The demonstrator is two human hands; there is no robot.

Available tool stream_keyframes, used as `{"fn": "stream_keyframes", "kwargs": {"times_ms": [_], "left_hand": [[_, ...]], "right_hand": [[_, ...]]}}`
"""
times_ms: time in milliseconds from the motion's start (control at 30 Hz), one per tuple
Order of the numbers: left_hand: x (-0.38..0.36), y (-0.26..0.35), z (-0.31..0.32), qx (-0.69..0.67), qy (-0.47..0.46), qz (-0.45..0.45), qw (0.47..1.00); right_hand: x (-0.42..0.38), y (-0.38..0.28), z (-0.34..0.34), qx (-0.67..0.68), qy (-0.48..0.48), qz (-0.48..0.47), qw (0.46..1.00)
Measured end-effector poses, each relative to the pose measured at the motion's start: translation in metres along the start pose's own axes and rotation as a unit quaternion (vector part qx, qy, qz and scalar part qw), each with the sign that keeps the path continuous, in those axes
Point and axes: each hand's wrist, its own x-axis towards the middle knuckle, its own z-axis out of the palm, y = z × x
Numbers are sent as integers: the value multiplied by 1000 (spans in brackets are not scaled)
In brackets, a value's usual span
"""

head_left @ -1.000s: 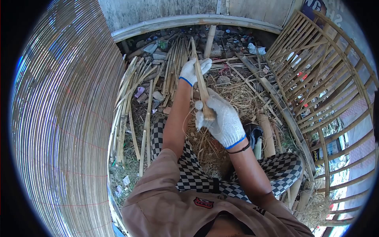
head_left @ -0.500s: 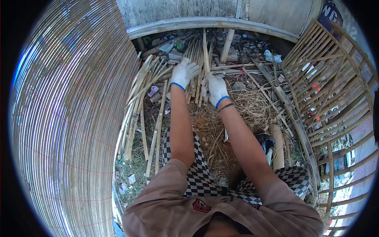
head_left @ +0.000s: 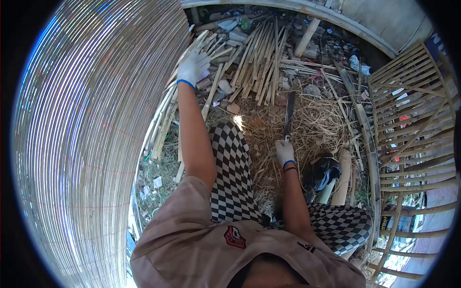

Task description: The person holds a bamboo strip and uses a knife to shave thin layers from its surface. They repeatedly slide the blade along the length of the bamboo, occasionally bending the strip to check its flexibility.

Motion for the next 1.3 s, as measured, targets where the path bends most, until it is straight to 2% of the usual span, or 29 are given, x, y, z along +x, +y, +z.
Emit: {"fn": "stream_keyframes", "kwargs": {"times_ms": [33,67,133,167,200,233,267,300,333,367,433,533,633,667,767,867,967,1000,1100,1133,1233,1267,1300], "left_hand": [[-11,-9,-24,198,22,22,980],[-13,-23,-58,387,37,44,920],[-18,-77,-144,569,7,56,821],[-21,-103,-185,648,-5,68,758],[-66,-113,-190,674,12,32,738],[-84,-150,-226,686,23,18,727],[-105,-169,-241,704,18,-70,707],[-127,-193,-259,727,17,-49,685],[-156,-196,-253,730,42,-56,680],[-177,-207,-244,761,115,-35,638],[-205,-215,-233,807,127,44,575],[-211,-234,-232,809,141,-42,569],[-210,-276,-267,759,107,-80,637],[-204,-287,-280,770,103,-104,621],[-212,-279,-273,759,121,-84,634],[-218,-260,-259,725,123,-110,668],[-206,-294,-304,717,59,-78,690],[-208,-292,-303,712,57,-100,693],[-220,-289,-308,673,58,-53,736],[-228,-281,-300,640,56,-49,765],[-241,-249,-290,665,-1,-63,744],[-247,-239,-275,610,151,-130,767],[-261,-211,-247,619,154,-116,762]], "right_hand": [[30,44,-2,-75,56,-13,996],[31,51,-8,-126,79,-37,988],[32,48,-7,-214,132,-94,963],[24,38,-6,-200,112,-69,971],[11,24,-11,-186,92,-43,977],[1,14,-13,-173,72,-16,982],[-5,9,-11,-160,60,5,985],[-10,8,-10,-148,46,28,987],[-13,8,-8,-138,33,51,989],[-15,8,-6,-127,21,74,989],[-6,18,-2,-43,-10,94,995],[-2,13,0,17,-28,91,995],[-5,-5,-8,67,-41,79,994],[-3,-7,-11,76,-39,75,994],[-2,-18,-16,119,-42,60,990],[-4,-29,-25,149,-43,42,987],[-5,-43,-30,173,-44,29,983],[-6,-44,-32,181,-45,27,982],[-6,-47,-33,195,-46,19,980],[-5,-49,-33,197,-45,19,979],[-5,-51,-32,204,-44,21,978],[-5,-51,-32,209,-44,22,977],[-4,-50,-34,213,-45,23,976]]}}
